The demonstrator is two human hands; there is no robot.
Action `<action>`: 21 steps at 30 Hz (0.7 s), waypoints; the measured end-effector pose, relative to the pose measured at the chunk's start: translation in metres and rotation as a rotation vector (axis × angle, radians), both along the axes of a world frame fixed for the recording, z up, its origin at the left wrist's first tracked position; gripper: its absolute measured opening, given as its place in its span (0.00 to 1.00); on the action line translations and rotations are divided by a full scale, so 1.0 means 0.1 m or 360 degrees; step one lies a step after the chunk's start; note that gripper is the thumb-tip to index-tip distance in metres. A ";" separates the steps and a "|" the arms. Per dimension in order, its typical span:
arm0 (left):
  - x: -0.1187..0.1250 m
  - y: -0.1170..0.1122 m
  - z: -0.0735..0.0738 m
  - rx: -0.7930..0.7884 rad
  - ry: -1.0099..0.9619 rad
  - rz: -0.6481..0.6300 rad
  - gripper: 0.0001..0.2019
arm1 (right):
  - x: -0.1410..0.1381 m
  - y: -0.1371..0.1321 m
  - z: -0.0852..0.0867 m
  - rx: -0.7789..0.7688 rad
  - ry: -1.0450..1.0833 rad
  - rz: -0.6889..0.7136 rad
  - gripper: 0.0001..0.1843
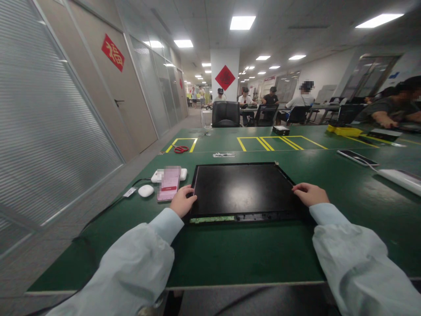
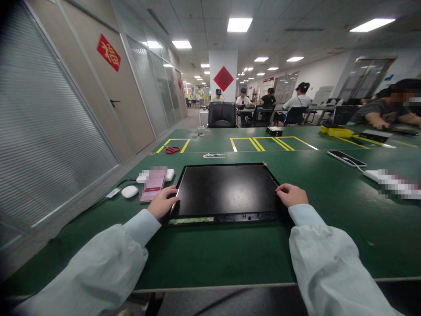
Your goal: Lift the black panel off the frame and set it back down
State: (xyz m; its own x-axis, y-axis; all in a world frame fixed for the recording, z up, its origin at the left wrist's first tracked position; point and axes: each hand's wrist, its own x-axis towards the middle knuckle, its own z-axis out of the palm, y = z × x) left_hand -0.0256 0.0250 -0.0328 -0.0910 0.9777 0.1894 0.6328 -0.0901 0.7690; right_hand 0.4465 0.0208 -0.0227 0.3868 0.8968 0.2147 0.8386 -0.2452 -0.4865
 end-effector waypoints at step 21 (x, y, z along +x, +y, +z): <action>0.03 -0.14 0.08 0.0123 0.0399 -0.0269 0.25 | 0.08 0.04 -0.07 0.0134 0.0130 -0.0022 0.09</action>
State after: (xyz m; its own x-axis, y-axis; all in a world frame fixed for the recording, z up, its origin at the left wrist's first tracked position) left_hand -0.0226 0.0106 -0.0245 0.1308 0.9567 0.2600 0.7728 -0.2626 0.5777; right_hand 0.4547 0.0250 -0.0300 0.4181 0.8715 0.2563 0.7922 -0.2116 -0.5725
